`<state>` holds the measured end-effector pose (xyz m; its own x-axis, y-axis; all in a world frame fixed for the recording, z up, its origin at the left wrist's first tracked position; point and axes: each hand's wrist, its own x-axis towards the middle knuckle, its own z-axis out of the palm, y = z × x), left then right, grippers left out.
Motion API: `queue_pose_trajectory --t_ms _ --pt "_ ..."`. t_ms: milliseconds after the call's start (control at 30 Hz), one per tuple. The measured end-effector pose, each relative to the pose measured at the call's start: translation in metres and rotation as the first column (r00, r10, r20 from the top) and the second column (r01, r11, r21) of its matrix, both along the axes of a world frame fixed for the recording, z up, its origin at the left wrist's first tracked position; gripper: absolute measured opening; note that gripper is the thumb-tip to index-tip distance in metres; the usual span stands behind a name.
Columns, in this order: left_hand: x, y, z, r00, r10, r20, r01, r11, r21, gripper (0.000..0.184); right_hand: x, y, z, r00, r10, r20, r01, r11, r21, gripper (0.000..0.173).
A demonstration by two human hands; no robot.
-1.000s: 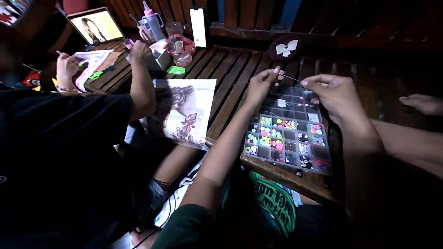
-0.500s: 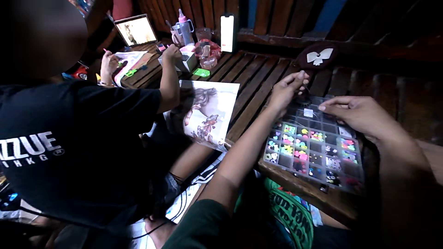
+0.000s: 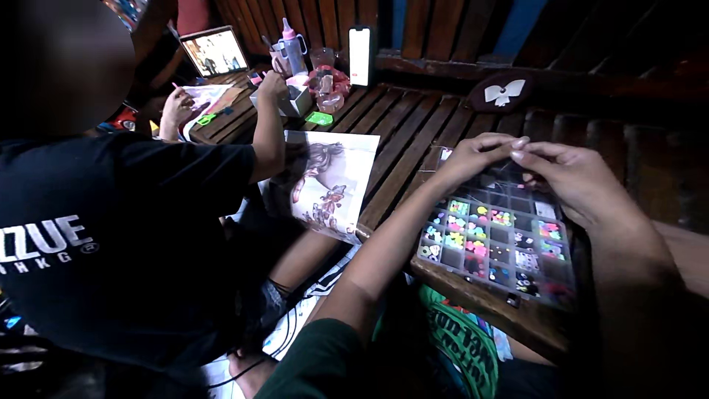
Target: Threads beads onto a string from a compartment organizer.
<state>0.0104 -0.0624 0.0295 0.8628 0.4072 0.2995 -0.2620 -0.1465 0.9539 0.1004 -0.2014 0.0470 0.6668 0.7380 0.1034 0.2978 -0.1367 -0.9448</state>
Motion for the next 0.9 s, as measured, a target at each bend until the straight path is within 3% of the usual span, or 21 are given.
queue_pose_trajectory --t_ms 100,300,400,667,900 --pt "0.001 0.000 0.000 0.999 -0.032 -0.006 0.032 0.998 -0.060 0.023 -0.002 0.000 0.001 0.995 -0.010 -0.100 0.013 0.999 0.032 0.016" --pt "-0.003 -0.001 0.000 0.997 -0.075 0.015 0.076 0.974 -0.214 0.025 0.000 0.000 -0.001 0.993 0.015 -0.113 -0.010 0.999 0.047 0.013" --pt "-0.015 -0.006 0.000 0.997 -0.037 -0.068 0.026 0.987 -0.158 0.028 -0.001 -0.001 -0.001 0.995 0.023 -0.101 -0.018 0.999 0.047 0.014" --pt "-0.003 0.002 0.003 0.998 0.019 0.051 -0.009 0.979 -0.203 0.022 -0.004 -0.002 0.005 0.998 0.021 -0.053 -0.019 0.999 0.050 0.015" --pt "-0.004 0.006 0.000 0.995 -0.001 0.095 0.027 0.961 -0.275 0.020 0.001 -0.004 0.008 0.999 0.009 -0.040 0.000 0.978 0.208 0.015"
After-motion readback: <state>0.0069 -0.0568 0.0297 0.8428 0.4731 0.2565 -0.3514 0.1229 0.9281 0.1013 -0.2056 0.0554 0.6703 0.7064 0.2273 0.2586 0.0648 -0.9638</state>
